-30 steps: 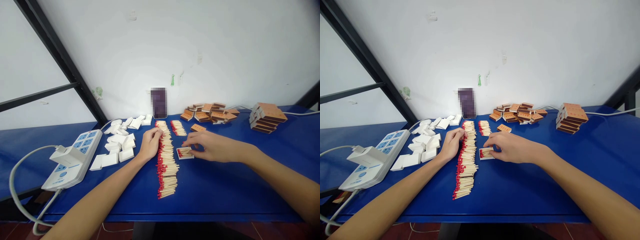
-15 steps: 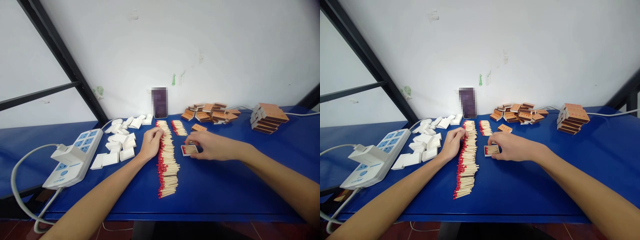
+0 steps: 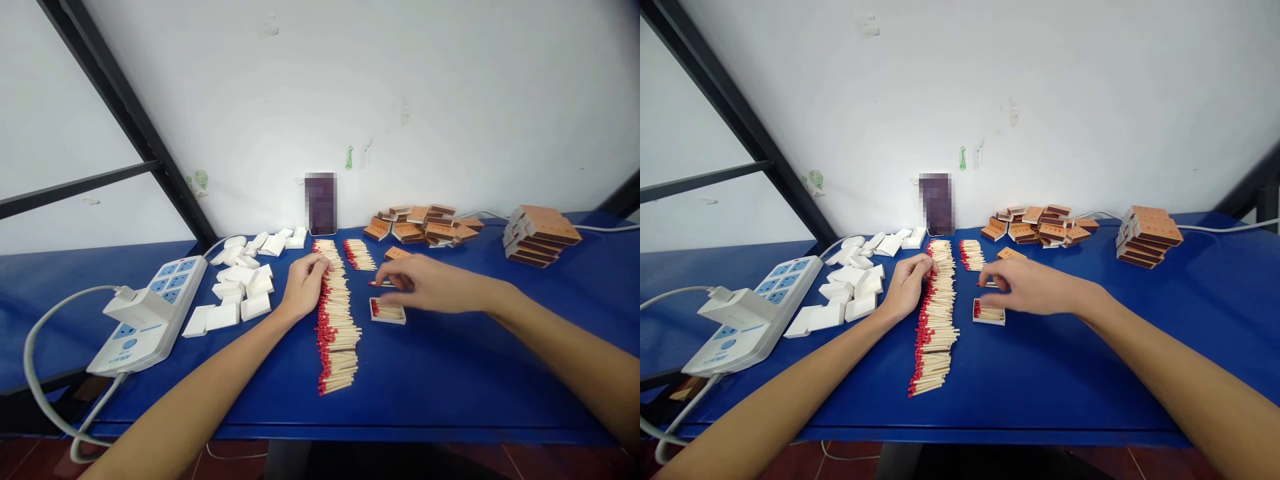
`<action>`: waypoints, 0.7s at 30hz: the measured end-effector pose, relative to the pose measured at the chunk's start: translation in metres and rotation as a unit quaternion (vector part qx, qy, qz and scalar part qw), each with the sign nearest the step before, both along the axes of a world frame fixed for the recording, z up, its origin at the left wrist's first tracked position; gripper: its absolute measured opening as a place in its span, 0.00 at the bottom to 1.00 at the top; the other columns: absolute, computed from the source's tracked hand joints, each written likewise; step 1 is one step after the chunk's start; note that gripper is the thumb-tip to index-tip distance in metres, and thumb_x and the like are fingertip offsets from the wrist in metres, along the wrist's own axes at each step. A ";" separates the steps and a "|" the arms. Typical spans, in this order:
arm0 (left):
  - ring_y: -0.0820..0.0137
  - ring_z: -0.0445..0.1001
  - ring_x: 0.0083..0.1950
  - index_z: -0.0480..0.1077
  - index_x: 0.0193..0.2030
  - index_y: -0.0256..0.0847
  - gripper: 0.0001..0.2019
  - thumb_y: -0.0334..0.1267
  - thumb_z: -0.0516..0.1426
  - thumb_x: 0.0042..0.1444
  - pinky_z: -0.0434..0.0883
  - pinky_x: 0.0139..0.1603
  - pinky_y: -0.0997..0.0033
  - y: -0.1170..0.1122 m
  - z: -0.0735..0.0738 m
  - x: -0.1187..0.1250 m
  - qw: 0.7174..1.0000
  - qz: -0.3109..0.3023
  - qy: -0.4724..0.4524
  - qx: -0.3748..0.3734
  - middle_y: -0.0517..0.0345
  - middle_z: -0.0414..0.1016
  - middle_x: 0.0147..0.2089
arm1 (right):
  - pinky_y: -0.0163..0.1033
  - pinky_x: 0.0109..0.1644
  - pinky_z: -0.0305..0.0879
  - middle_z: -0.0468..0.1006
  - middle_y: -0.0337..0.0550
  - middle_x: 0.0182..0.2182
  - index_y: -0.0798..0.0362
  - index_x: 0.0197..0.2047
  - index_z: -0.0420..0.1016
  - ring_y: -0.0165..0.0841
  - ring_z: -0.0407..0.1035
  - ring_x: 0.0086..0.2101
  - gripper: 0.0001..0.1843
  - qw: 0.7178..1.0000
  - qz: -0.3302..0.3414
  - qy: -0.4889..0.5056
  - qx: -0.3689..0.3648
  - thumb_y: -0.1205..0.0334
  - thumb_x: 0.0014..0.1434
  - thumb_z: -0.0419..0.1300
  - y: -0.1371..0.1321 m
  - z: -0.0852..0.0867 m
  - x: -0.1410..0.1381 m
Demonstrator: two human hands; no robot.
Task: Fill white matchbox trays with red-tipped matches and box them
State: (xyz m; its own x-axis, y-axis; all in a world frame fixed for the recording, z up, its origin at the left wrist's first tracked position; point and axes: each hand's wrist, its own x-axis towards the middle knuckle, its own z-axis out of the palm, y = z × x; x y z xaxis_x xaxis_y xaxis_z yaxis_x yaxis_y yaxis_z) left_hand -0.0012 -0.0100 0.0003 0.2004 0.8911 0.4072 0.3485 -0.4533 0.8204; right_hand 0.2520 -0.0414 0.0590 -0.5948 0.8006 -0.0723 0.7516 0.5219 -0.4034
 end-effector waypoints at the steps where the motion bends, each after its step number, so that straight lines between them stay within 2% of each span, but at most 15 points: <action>1: 0.70 0.66 0.32 0.70 0.27 0.39 0.16 0.41 0.48 0.62 0.61 0.37 0.70 -0.001 0.000 0.000 1.000 -0.001 0.002 0.001 0.59 0.69 0.27 | 0.38 0.32 0.54 0.70 0.40 0.28 0.51 0.42 0.76 0.34 0.64 0.29 0.23 0.999 -0.015 0.006 0.035 0.41 0.64 0.52 0.002 -0.001 0.001; 3: 0.69 0.67 0.33 0.70 0.27 0.39 0.16 0.41 0.48 0.62 0.61 0.38 0.70 -0.001 0.001 0.000 1.000 -0.002 0.006 0.002 0.59 0.70 0.28 | 0.38 0.33 0.54 0.69 0.41 0.25 0.52 0.40 0.76 0.34 0.64 0.28 0.22 0.997 -0.020 -0.009 0.075 0.45 0.66 0.50 0.009 -0.006 0.003; 6: 0.69 0.67 0.34 0.70 0.27 0.39 0.16 0.42 0.48 0.62 0.62 0.38 0.70 -0.002 0.002 0.001 1.000 0.001 0.012 0.002 0.58 0.72 0.30 | 0.38 0.32 0.54 0.73 0.42 0.28 0.51 0.40 0.76 0.34 0.65 0.29 0.19 0.998 -0.006 -0.051 0.044 0.46 0.64 0.53 0.020 -0.017 0.010; 9: 0.68 0.67 0.34 0.70 0.27 0.39 0.16 0.42 0.48 0.62 0.62 0.38 0.70 -0.002 0.001 0.001 1.000 0.002 0.013 0.002 0.58 0.71 0.29 | 0.38 0.33 0.56 0.74 0.42 0.30 0.50 0.39 0.74 0.35 0.66 0.31 0.16 0.998 0.007 -0.056 0.020 0.50 0.65 0.51 0.026 -0.025 0.014; 13: 0.69 0.67 0.33 0.70 0.27 0.39 0.16 0.41 0.48 0.62 0.62 0.37 0.71 -0.001 0.001 0.001 1.000 0.002 0.011 0.007 0.59 0.70 0.28 | 0.40 0.35 0.58 0.75 0.46 0.35 0.51 0.39 0.72 0.37 0.66 0.33 0.15 0.998 0.009 -0.056 0.010 0.53 0.66 0.48 0.021 -0.026 0.014; 17: 0.70 0.67 0.32 0.70 0.27 0.39 0.16 0.40 0.49 0.62 0.62 0.37 0.71 -0.001 0.001 0.000 1.000 0.003 0.010 0.010 0.59 0.70 0.28 | 0.41 0.34 0.58 0.75 0.46 0.33 0.52 0.37 0.70 0.37 0.67 0.32 0.15 0.996 0.003 -0.086 0.027 0.54 0.67 0.47 0.014 -0.024 0.012; 21: 0.69 0.68 0.33 0.70 0.27 0.39 0.16 0.41 0.48 0.62 0.62 0.37 0.70 -0.001 0.001 0.001 1.000 0.007 0.018 0.006 0.58 0.71 0.28 | 0.40 0.33 0.57 0.75 0.45 0.32 0.51 0.37 0.71 0.36 0.66 0.30 0.13 0.997 0.000 -0.079 0.016 0.54 0.64 0.50 0.016 -0.026 0.013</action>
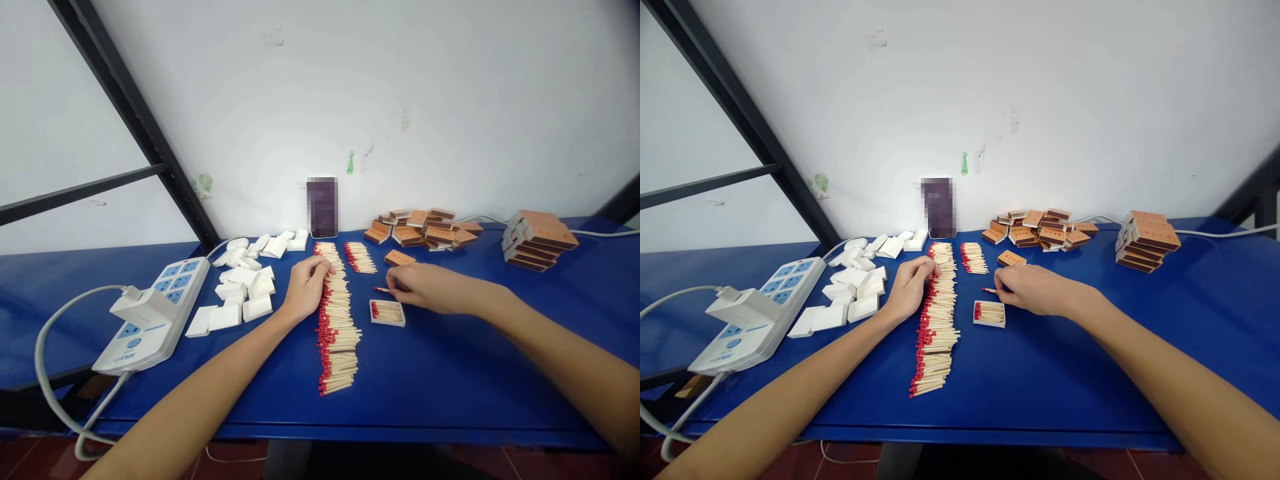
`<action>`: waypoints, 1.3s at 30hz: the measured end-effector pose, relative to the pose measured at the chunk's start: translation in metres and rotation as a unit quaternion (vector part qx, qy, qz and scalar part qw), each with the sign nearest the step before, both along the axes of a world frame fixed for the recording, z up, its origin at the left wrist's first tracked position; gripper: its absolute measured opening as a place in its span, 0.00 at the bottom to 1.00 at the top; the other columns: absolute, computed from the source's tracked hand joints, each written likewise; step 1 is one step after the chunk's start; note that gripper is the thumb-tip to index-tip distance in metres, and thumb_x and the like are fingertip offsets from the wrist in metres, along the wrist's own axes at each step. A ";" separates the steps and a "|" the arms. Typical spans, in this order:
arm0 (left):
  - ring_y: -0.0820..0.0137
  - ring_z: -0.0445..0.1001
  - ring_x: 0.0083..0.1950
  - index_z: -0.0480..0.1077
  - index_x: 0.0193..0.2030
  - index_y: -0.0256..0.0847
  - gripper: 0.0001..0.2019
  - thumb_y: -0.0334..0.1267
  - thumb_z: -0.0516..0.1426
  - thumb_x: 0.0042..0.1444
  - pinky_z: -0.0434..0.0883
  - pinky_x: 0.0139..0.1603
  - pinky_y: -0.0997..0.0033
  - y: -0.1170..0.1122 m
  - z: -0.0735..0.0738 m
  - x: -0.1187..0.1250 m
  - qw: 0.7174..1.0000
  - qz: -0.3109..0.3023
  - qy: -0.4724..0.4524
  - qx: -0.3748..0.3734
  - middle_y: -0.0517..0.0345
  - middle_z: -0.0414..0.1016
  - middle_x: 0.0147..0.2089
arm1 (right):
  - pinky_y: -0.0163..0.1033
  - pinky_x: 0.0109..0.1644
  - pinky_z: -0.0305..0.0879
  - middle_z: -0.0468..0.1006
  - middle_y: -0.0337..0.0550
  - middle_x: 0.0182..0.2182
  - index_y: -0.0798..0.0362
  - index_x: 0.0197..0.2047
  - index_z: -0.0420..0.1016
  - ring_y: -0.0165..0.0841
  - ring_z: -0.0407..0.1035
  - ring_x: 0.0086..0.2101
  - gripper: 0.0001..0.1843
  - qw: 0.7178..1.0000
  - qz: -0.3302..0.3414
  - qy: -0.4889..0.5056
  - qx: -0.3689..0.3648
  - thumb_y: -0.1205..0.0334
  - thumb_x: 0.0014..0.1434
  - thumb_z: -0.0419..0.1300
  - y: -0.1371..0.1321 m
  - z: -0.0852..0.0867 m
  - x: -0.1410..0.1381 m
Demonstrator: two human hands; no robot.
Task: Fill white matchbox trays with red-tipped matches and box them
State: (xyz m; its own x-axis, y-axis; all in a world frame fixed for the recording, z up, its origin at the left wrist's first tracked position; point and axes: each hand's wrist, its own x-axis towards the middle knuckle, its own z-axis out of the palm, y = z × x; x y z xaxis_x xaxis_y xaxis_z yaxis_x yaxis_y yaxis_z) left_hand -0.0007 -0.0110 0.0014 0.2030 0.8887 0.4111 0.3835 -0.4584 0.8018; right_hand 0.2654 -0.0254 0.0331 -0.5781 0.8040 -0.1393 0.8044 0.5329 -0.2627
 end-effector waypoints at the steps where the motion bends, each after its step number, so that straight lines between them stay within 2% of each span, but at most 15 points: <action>1: 0.69 0.68 0.33 0.70 0.27 0.39 0.16 0.41 0.48 0.62 0.62 0.37 0.70 0.000 0.000 0.000 1.000 0.001 0.001 -0.001 0.58 0.71 0.29 | 0.40 0.33 0.57 0.75 0.44 0.32 0.51 0.36 0.72 0.36 0.66 0.30 0.12 1.000 0.001 0.006 -0.006 0.54 0.64 0.51 0.001 0.000 0.001; 6: 0.69 0.68 0.33 0.70 0.27 0.39 0.16 0.40 0.49 0.62 0.63 0.38 0.71 0.001 -0.001 0.000 1.000 -0.004 -0.012 0.003 0.59 0.72 0.29 | 0.38 0.31 0.56 0.71 0.41 0.28 0.51 0.34 0.71 0.33 0.62 0.28 0.13 0.999 -0.013 0.036 -0.037 0.52 0.63 0.53 0.001 0.009 0.001; 10: 0.70 0.68 0.33 0.70 0.27 0.39 0.16 0.39 0.49 0.63 0.62 0.38 0.71 0.001 -0.001 0.000 1.000 -0.008 -0.009 0.006 0.59 0.71 0.28 | 0.36 0.30 0.55 0.69 0.38 0.28 0.51 0.33 0.70 0.31 0.60 0.27 0.14 0.994 -0.005 0.074 -0.079 0.50 0.63 0.54 -0.013 0.025 -0.005; 14: 0.70 0.67 0.33 0.70 0.27 0.38 0.16 0.39 0.49 0.62 0.62 0.37 0.71 0.000 -0.002 0.000 1.000 -0.008 -0.012 0.008 0.59 0.70 0.28 | 0.36 0.28 0.54 0.70 0.36 0.26 0.50 0.31 0.69 0.29 0.58 0.25 0.12 0.989 -0.005 0.064 -0.136 0.52 0.61 0.56 -0.028 0.036 -0.016; 20: 0.70 0.67 0.33 0.71 0.27 0.38 0.15 0.39 0.49 0.63 0.62 0.37 0.70 0.001 -0.003 0.000 1.000 -0.014 -0.017 0.010 0.59 0.70 0.28 | 0.36 0.29 0.55 0.74 0.37 0.27 0.50 0.29 0.69 0.31 0.64 0.26 0.08 0.988 -0.005 0.054 -0.144 0.56 0.57 0.56 -0.034 0.037 -0.025; 29: 0.70 0.66 0.33 0.70 0.27 0.38 0.16 0.40 0.49 0.62 0.61 0.37 0.70 0.000 -0.002 -0.001 1.000 -0.012 -0.014 0.002 0.59 0.70 0.28 | 0.35 0.29 0.55 0.72 0.37 0.26 0.51 0.28 0.69 0.29 0.62 0.26 0.08 0.990 0.011 0.044 -0.134 0.60 0.58 0.56 -0.032 0.037 -0.025; 34: 0.70 0.67 0.33 0.70 0.27 0.38 0.16 0.39 0.49 0.62 0.61 0.38 0.71 -0.001 0.000 0.000 1.000 -0.017 -0.021 0.004 0.59 0.70 0.28 | 0.35 0.28 0.54 0.71 0.37 0.28 0.50 0.34 0.71 0.30 0.61 0.26 0.10 0.989 0.003 0.047 -0.140 0.54 0.61 0.56 -0.029 0.037 -0.018; 39: 0.71 0.66 0.32 0.71 0.27 0.37 0.16 0.39 0.50 0.62 0.60 0.37 0.70 0.000 -0.001 0.001 1.000 -0.018 -0.022 0.005 0.60 0.69 0.27 | 0.36 0.31 0.56 0.67 0.38 0.32 0.47 0.49 0.73 0.31 0.60 0.28 0.16 0.981 0.032 0.078 -0.175 0.48 0.63 0.55 -0.019 0.037 -0.006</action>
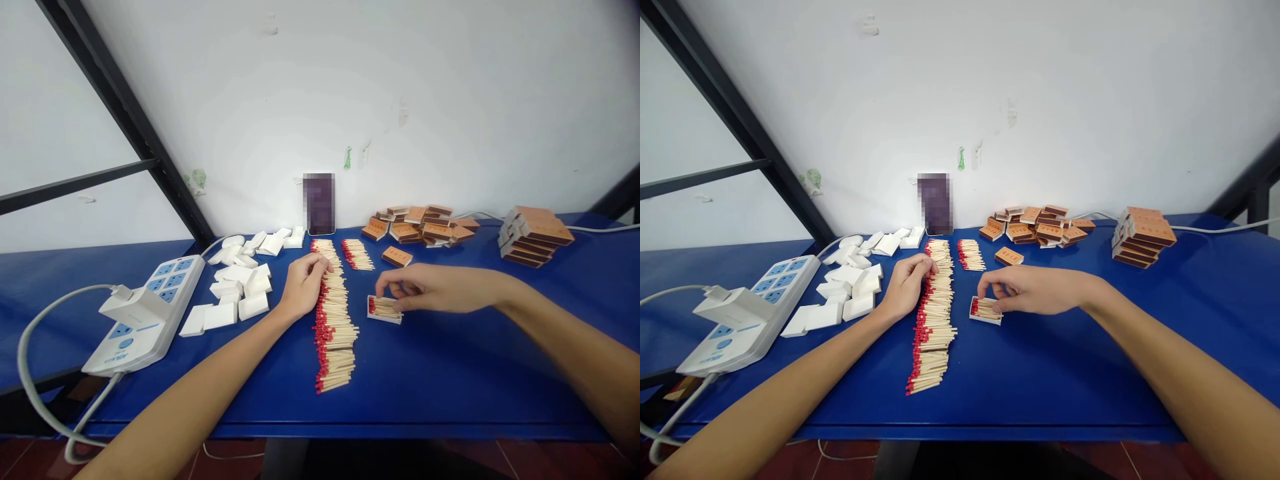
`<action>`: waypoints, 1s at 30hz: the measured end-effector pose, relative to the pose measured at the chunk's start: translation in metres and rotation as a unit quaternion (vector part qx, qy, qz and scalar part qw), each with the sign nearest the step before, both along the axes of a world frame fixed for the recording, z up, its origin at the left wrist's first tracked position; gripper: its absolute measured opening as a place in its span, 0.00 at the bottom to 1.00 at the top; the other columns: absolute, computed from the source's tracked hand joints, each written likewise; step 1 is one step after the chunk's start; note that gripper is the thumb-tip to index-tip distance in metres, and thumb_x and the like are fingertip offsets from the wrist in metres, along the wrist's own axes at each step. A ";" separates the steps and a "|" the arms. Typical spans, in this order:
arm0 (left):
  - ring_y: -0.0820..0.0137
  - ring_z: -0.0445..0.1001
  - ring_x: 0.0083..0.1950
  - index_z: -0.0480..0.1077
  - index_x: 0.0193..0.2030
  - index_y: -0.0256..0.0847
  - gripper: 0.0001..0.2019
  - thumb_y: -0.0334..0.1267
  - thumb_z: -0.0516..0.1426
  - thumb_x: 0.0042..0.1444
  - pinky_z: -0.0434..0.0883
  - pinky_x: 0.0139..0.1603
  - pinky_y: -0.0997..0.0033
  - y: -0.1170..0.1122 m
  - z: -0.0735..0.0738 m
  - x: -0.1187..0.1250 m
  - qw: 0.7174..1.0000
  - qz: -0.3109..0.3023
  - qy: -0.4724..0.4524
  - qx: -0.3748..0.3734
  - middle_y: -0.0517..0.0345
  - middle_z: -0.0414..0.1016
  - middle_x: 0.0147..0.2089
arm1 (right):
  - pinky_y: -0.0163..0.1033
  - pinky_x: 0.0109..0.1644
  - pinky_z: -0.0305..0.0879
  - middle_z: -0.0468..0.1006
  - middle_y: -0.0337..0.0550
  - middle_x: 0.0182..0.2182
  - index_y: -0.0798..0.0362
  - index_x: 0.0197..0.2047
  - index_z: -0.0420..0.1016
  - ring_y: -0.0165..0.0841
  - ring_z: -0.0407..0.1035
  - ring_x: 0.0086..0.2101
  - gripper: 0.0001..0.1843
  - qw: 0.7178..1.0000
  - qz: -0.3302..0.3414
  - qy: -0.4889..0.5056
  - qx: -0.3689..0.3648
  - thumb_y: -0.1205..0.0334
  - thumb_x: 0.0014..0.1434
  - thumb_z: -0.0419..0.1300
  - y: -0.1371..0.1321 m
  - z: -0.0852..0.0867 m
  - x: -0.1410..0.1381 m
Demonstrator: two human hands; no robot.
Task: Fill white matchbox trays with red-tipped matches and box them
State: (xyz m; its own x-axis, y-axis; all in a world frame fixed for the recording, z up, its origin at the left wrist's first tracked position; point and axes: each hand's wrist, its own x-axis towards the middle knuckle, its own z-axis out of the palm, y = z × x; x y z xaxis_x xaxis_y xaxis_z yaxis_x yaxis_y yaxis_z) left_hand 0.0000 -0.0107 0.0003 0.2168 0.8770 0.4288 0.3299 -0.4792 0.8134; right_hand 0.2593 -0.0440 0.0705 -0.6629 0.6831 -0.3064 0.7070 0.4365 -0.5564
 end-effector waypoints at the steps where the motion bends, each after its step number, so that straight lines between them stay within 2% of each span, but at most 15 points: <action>1: 0.71 0.66 0.32 0.71 0.27 0.37 0.16 0.39 0.50 0.62 0.60 0.37 0.70 0.000 0.000 0.000 1.000 0.000 0.001 0.001 0.60 0.69 0.27 | 0.36 0.31 0.56 0.67 0.38 0.32 0.46 0.51 0.73 0.32 0.60 0.29 0.18 1.000 0.004 0.003 -0.011 0.48 0.63 0.55 0.002 0.000 0.002; 4: 0.70 0.66 0.32 0.71 0.28 0.38 0.16 0.39 0.50 0.63 0.60 0.37 0.70 -0.001 -0.001 0.000 1.000 0.000 0.002 0.004 0.60 0.69 0.28 | 0.37 0.31 0.56 0.65 0.38 0.32 0.44 0.52 0.74 0.31 0.59 0.28 0.19 0.999 0.005 0.001 -0.034 0.46 0.61 0.58 0.007 -0.003 0.004; 9: 0.70 0.66 0.33 0.71 0.27 0.38 0.15 0.39 0.50 0.62 0.60 0.37 0.70 -0.003 0.002 0.000 1.000 0.003 0.004 0.005 0.60 0.69 0.28 | 0.37 0.31 0.55 0.67 0.37 0.29 0.46 0.44 0.77 0.31 0.59 0.28 0.17 0.998 0.000 0.022 -0.057 0.44 0.60 0.59 0.010 -0.010 0.002; 13: 0.70 0.66 0.32 0.70 0.27 0.38 0.16 0.39 0.50 0.62 0.60 0.36 0.70 -0.003 0.002 0.000 1.000 0.001 0.006 0.009 0.60 0.69 0.28 | 0.37 0.30 0.55 0.68 0.37 0.27 0.48 0.38 0.76 0.31 0.59 0.27 0.16 0.999 -0.008 0.023 -0.041 0.44 0.60 0.59 0.009 -0.012 -0.001; 18: 0.70 0.67 0.33 0.70 0.27 0.38 0.15 0.39 0.49 0.62 0.61 0.37 0.70 -0.002 0.001 0.000 1.000 0.001 0.009 0.012 0.59 0.69 0.29 | 0.37 0.31 0.56 0.69 0.37 0.28 0.49 0.36 0.72 0.31 0.60 0.27 0.17 1.000 -0.011 0.017 -0.017 0.44 0.62 0.56 0.006 -0.012 -0.004; 21: 0.69 0.68 0.33 0.70 0.27 0.39 0.15 0.39 0.49 0.62 0.61 0.38 0.70 -0.002 0.000 0.000 1.000 0.003 0.013 0.013 0.59 0.70 0.29 | 0.37 0.31 0.57 0.70 0.39 0.31 0.50 0.39 0.70 0.32 0.62 0.29 0.21 0.998 -0.044 0.023 0.037 0.40 0.62 0.54 0.002 -0.013 -0.009; 23: 0.69 0.68 0.33 0.70 0.27 0.39 0.15 0.40 0.49 0.63 0.62 0.38 0.70 -0.002 0.000 0.000 1.000 0.005 0.014 0.014 0.59 0.71 0.29 | 0.37 0.32 0.58 0.71 0.40 0.33 0.49 0.46 0.70 0.33 0.63 0.30 0.24 0.997 -0.050 0.022 0.052 0.38 0.59 0.58 0.000 -0.013 -0.013; 27: 0.69 0.68 0.33 0.70 0.27 0.39 0.15 0.40 0.49 0.63 0.62 0.38 0.70 -0.002 0.000 0.000 1.000 0.004 0.016 0.017 0.59 0.71 0.29 | 0.38 0.33 0.61 0.72 0.40 0.34 0.50 0.55 0.67 0.33 0.65 0.30 0.29 0.999 -0.026 0.026 0.026 0.43 0.55 0.63 -0.002 -0.014 -0.019; 30: 0.69 0.68 0.33 0.70 0.27 0.39 0.16 0.40 0.49 0.63 0.62 0.37 0.70 -0.002 0.000 0.000 1.000 0.002 0.016 0.021 0.59 0.71 0.29 | 0.38 0.36 0.65 0.74 0.44 0.38 0.52 0.54 0.70 0.35 0.67 0.34 0.26 0.999 -0.023 0.023 0.044 0.47 0.55 0.63 0.000 -0.014 -0.019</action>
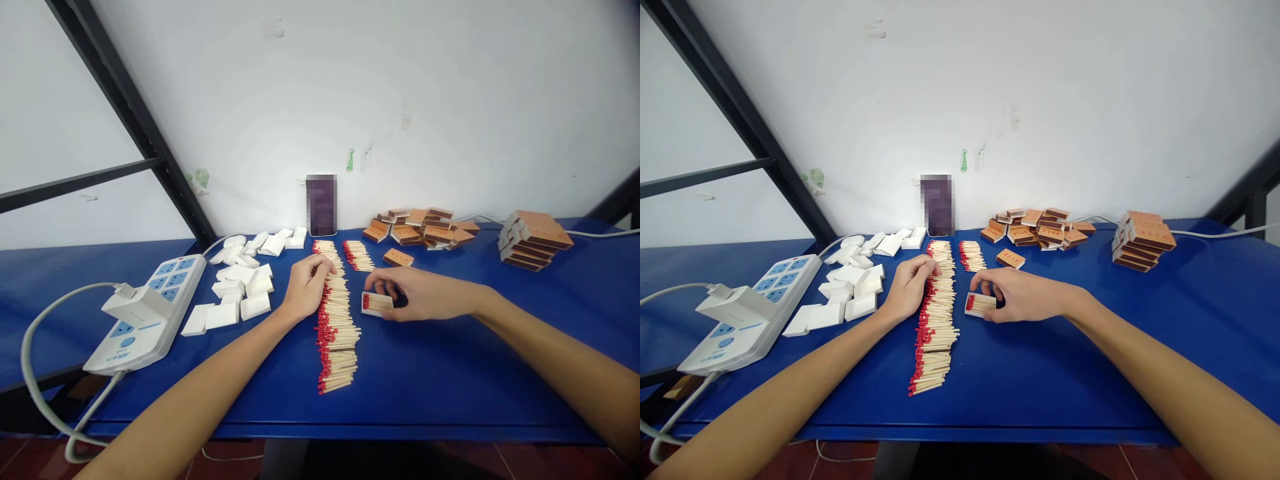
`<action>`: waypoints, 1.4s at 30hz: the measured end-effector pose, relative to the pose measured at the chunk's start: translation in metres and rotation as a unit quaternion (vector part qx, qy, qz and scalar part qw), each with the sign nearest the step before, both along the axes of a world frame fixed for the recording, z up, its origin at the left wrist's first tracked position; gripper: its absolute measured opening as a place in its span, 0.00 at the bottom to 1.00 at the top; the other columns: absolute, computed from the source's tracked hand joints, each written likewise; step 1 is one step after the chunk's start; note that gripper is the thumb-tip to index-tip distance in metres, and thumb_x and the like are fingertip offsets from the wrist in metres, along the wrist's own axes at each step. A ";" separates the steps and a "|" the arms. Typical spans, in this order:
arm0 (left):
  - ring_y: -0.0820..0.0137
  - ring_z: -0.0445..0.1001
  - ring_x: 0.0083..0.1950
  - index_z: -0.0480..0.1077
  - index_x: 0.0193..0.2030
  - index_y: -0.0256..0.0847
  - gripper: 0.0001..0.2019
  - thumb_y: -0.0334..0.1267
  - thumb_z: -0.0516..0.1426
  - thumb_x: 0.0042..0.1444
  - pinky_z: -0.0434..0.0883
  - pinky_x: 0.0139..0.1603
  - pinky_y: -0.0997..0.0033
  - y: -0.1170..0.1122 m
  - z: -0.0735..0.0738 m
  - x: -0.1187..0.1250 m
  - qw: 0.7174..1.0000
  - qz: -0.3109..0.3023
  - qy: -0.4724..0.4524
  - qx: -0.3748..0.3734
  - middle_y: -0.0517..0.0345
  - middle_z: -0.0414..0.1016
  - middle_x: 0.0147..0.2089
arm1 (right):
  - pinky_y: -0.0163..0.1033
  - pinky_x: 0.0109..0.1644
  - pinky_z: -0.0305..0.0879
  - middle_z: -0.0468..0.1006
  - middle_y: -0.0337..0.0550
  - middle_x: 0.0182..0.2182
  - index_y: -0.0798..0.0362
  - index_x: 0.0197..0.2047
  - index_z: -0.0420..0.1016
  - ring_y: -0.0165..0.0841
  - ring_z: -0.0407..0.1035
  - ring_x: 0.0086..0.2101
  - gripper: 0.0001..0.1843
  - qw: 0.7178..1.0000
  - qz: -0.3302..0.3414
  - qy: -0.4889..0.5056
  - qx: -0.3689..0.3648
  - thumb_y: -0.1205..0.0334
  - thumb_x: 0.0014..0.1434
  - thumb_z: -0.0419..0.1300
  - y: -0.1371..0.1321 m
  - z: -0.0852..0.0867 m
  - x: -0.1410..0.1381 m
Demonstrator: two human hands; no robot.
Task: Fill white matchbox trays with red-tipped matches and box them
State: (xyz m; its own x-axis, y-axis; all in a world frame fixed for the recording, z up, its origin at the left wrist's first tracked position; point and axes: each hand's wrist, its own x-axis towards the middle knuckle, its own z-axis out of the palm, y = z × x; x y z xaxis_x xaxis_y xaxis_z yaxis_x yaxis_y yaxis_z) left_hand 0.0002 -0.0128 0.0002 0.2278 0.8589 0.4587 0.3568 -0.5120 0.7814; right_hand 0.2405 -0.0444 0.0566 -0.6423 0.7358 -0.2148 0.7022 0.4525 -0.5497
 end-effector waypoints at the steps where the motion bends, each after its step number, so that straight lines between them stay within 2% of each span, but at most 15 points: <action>1: 0.69 0.68 0.33 0.70 0.27 0.39 0.16 0.39 0.49 0.63 0.62 0.37 0.70 0.000 0.000 0.000 1.000 0.000 -0.001 0.001 0.59 0.71 0.29 | 0.39 0.37 0.65 0.74 0.45 0.40 0.52 0.52 0.72 0.36 0.68 0.36 0.25 1.000 0.007 -0.008 0.000 0.49 0.55 0.63 0.001 0.000 0.000; 6: 0.69 0.68 0.33 0.70 0.27 0.39 0.15 0.39 0.49 0.63 0.62 0.37 0.70 0.000 0.000 0.000 1.000 0.000 0.000 0.002 0.59 0.71 0.29 | 0.40 0.40 0.67 0.76 0.47 0.45 0.53 0.52 0.76 0.36 0.70 0.37 0.21 0.999 0.035 -0.015 0.015 0.57 0.55 0.62 0.001 0.001 0.003; 9: 0.69 0.68 0.33 0.70 0.27 0.39 0.16 0.39 0.49 0.63 0.62 0.38 0.70 0.000 0.000 0.000 1.000 0.004 0.003 0.000 0.59 0.71 0.29 | 0.39 0.38 0.66 0.76 0.47 0.44 0.52 0.53 0.75 0.36 0.69 0.35 0.22 0.999 0.023 0.010 0.042 0.57 0.55 0.61 0.002 0.000 0.007; 13: 0.70 0.67 0.32 0.70 0.27 0.39 0.16 0.40 0.49 0.63 0.62 0.37 0.70 0.002 0.000 -0.001 1.000 0.009 0.001 -0.011 0.60 0.69 0.28 | 0.38 0.34 0.61 0.75 0.43 0.32 0.54 0.46 0.76 0.33 0.67 0.30 0.15 0.987 -0.046 0.077 0.135 0.55 0.61 0.57 0.013 -0.009 0.012; 16: 0.70 0.66 0.32 0.70 0.27 0.39 0.16 0.40 0.49 0.63 0.62 0.37 0.71 0.004 -0.001 -0.001 1.000 0.012 -0.013 -0.018 0.60 0.68 0.27 | 0.37 0.30 0.55 0.67 0.34 0.20 0.54 0.40 0.76 0.30 0.60 0.22 0.13 0.966 -0.124 0.087 0.211 0.54 0.63 0.54 0.025 -0.024 0.010; 18: 0.71 0.66 0.31 0.70 0.26 0.38 0.16 0.40 0.49 0.62 0.62 0.36 0.71 0.005 -0.002 -0.002 0.999 0.015 -0.023 -0.022 0.61 0.68 0.26 | 0.36 0.30 0.54 0.65 0.33 0.18 0.54 0.40 0.77 0.29 0.60 0.21 0.14 0.954 -0.152 0.075 0.248 0.55 0.63 0.55 0.032 -0.036 0.007; 21: 0.71 0.65 0.31 0.70 0.26 0.38 0.16 0.40 0.49 0.62 0.61 0.36 0.71 0.006 -0.002 -0.002 0.999 0.020 -0.031 -0.026 0.61 0.67 0.26 | 0.37 0.34 0.55 0.73 0.39 0.22 0.54 0.43 0.79 0.31 0.65 0.25 0.14 0.950 -0.121 0.035 0.285 0.57 0.64 0.54 0.042 -0.049 0.002; 25: 0.71 0.66 0.31 0.70 0.26 0.38 0.16 0.40 0.49 0.61 0.61 0.36 0.70 0.006 -0.001 -0.002 0.999 0.020 -0.032 -0.027 0.61 0.68 0.26 | 0.37 0.37 0.57 0.79 0.45 0.32 0.53 0.42 0.81 0.34 0.69 0.32 0.15 0.953 -0.079 -0.006 0.293 0.60 0.65 0.53 0.049 -0.054 0.000; 31: 0.71 0.66 0.32 0.71 0.26 0.38 0.16 0.39 0.49 0.62 0.62 0.36 0.71 0.006 -0.001 -0.002 0.999 0.020 -0.026 -0.022 0.61 0.69 0.26 | 0.39 0.39 0.58 0.77 0.43 0.29 0.52 0.38 0.81 0.34 0.67 0.31 0.14 0.955 -0.066 0.011 0.288 0.61 0.64 0.54 0.047 -0.058 0.004; 36: 0.71 0.67 0.31 0.71 0.27 0.38 0.16 0.40 0.49 0.62 0.62 0.35 0.71 0.006 -0.001 -0.002 0.999 0.023 -0.018 -0.018 0.60 0.70 0.27 | 0.39 0.38 0.59 0.76 0.44 0.28 0.51 0.40 0.82 0.35 0.67 0.33 0.14 0.957 -0.061 0.044 0.280 0.58 0.64 0.55 0.044 -0.061 0.009; 42: 0.70 0.67 0.32 0.70 0.27 0.39 0.17 0.40 0.48 0.63 0.61 0.36 0.71 0.003 0.000 -0.002 1.000 0.018 -0.006 -0.017 0.60 0.70 0.27 | 0.40 0.39 0.59 0.75 0.45 0.31 0.49 0.46 0.82 0.36 0.67 0.33 0.18 0.958 -0.033 0.025 0.283 0.58 0.68 0.51 0.044 -0.060 0.009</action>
State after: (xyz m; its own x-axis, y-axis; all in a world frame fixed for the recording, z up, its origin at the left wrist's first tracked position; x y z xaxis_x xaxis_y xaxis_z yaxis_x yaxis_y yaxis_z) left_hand -0.0013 -0.0100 0.0003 0.1911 0.8820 0.4308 0.3651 -0.4713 0.8029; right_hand 0.2499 -0.0003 -0.0034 -0.5890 0.7649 0.2608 0.7189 0.6433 -0.2632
